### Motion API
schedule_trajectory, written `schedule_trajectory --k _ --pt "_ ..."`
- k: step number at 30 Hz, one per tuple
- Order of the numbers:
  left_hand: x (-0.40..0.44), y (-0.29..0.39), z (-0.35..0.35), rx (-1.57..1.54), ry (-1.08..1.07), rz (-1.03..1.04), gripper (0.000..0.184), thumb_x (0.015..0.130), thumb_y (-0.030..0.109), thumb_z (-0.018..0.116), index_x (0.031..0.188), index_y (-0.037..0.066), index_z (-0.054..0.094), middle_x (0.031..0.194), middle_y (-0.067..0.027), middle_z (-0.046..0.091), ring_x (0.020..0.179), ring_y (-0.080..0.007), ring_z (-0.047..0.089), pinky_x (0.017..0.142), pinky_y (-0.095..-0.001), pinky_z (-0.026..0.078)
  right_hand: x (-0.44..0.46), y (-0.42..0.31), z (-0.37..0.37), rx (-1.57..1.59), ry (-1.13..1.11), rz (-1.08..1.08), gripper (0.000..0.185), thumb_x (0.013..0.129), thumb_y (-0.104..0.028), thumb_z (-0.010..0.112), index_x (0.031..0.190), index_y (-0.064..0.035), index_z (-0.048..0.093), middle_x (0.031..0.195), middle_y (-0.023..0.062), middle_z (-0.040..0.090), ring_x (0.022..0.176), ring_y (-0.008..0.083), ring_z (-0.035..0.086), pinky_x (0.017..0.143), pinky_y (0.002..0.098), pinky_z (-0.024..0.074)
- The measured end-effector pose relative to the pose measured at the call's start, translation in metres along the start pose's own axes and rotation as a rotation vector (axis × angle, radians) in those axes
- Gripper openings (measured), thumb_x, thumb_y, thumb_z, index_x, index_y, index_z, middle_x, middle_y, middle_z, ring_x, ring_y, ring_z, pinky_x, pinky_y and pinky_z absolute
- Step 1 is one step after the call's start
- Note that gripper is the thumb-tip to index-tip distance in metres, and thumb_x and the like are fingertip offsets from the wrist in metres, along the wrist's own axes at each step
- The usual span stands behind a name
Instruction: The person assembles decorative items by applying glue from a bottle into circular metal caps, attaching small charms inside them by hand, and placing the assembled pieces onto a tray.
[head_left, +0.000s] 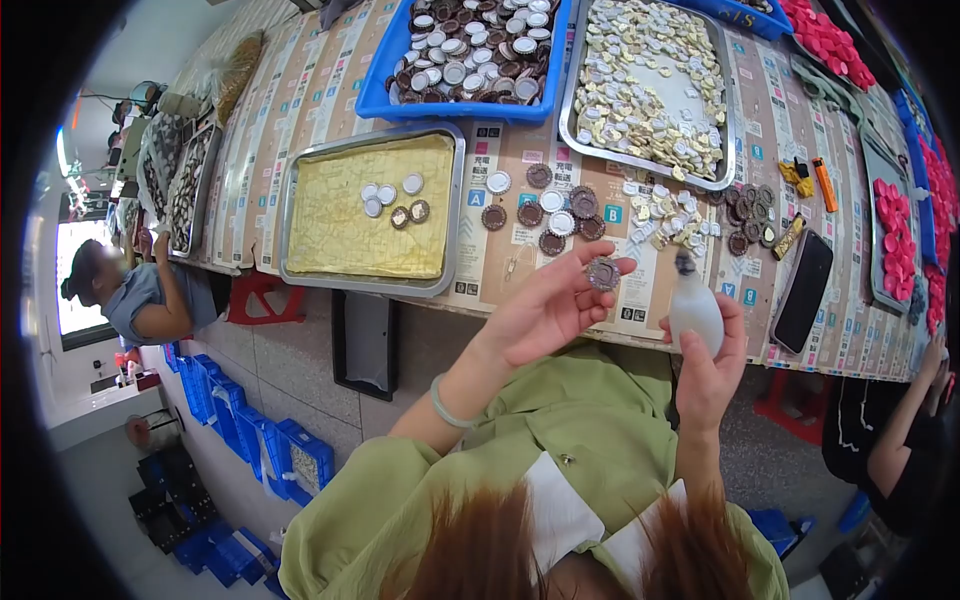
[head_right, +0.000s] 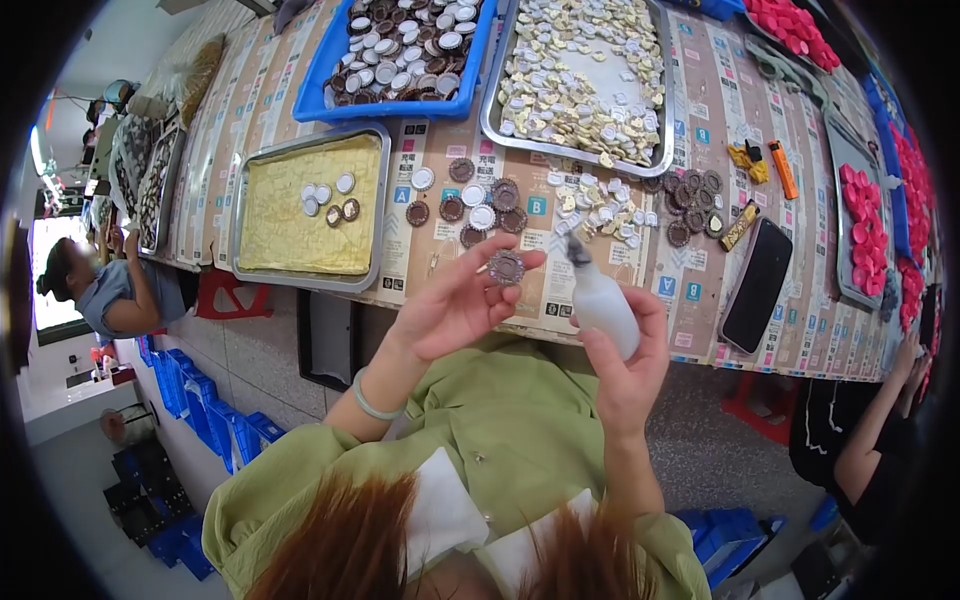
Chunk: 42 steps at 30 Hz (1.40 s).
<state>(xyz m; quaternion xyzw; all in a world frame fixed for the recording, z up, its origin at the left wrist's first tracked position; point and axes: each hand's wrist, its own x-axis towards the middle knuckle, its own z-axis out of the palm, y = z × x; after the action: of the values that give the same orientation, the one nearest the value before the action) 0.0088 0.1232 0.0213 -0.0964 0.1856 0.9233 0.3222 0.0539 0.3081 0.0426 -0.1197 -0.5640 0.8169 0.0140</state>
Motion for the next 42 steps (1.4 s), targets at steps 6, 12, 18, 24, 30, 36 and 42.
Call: schedule_trajectory --k 6,12,18,24,30,36,42 --pt "-0.006 -0.021 -0.012 -0.065 -0.030 0.000 0.034 0.090 0.026 0.040 0.119 0.009 0.039 0.115 -0.0122 0.047 0.085 -0.0147 0.051 0.072 -0.0250 0.045 0.000 -0.014 -0.002 -0.022 0.051 -0.202 0.037 0.066 -0.003 0.065 0.095 -0.0023 0.044 0.096 0.0091 0.046 0.087 0.0166 0.047 0.081 0.0275 0.0365" --pt "-0.009 -0.029 -0.016 -0.156 -0.109 -0.011 0.036 0.090 0.025 0.040 0.121 0.007 0.037 0.114 -0.0121 0.047 0.084 -0.0137 0.051 0.072 -0.0260 0.045 -0.005 -0.018 -0.001 -0.145 0.072 -0.379 0.045 0.062 -0.019 0.074 0.093 -0.0027 0.046 0.091 0.0090 0.045 0.083 0.0166 0.046 0.076 0.0265 0.0368" --pt "-0.008 -0.030 -0.004 -0.131 -0.052 -0.072 0.035 0.089 0.020 0.041 0.122 0.006 0.038 0.114 -0.0116 0.049 0.085 -0.0136 0.053 0.075 -0.0262 0.044 -0.011 -0.020 -0.003 -0.340 0.031 -0.488 0.046 0.066 -0.027 0.071 0.092 -0.0006 0.043 0.089 0.0090 0.042 0.083 0.0159 0.042 0.074 0.0274 0.0369" --pt "-0.008 -0.033 -0.005 -0.147 -0.052 -0.080 0.035 0.089 0.020 0.042 0.120 0.004 0.039 0.113 -0.0140 0.050 0.090 -0.0153 0.053 0.077 -0.0272 0.044 -0.012 -0.017 -0.006 -0.329 0.036 -0.487 0.047 0.061 -0.025 0.077 0.091 -0.0028 0.048 0.086 0.0075 0.046 0.077 0.0155 0.046 0.069 0.0256 0.0393" --pt "-0.008 -0.032 -0.005 -0.154 -0.042 -0.086 0.034 0.089 0.019 0.043 0.119 0.003 0.039 0.113 -0.0141 0.050 0.090 -0.0158 0.053 0.078 -0.0276 0.045 -0.011 -0.015 -0.004 -0.335 0.023 -0.469 0.046 0.060 -0.023 0.077 0.090 -0.0026 0.048 0.086 0.0077 0.046 0.077 0.0156 0.047 0.069 0.0258 0.0396" --pt "-0.007 -0.031 -0.004 -0.142 -0.039 -0.093 0.034 0.088 0.018 0.044 0.119 0.003 0.039 0.112 -0.0137 0.050 0.090 -0.0157 0.053 0.079 -0.0275 0.044 -0.010 -0.016 -0.005 -0.372 0.003 -0.462 0.044 0.060 -0.022 0.077 0.088 -0.0027 0.049 0.083 0.0073 0.047 0.076 0.0152 0.047 0.069 0.0255 0.0393" --pt "-0.008 -0.031 -0.006 -0.152 -0.030 -0.084 0.033 0.088 0.017 0.044 0.118 0.003 0.040 0.113 -0.0133 0.050 0.091 -0.0156 0.053 0.079 -0.0271 0.044 -0.010 -0.019 -0.008 -0.424 0.013 -0.487 0.041 0.060 -0.019 0.076 0.086 -0.0027 0.048 0.081 0.0069 0.048 0.075 0.0155 0.046 0.068 0.0260 0.0384"
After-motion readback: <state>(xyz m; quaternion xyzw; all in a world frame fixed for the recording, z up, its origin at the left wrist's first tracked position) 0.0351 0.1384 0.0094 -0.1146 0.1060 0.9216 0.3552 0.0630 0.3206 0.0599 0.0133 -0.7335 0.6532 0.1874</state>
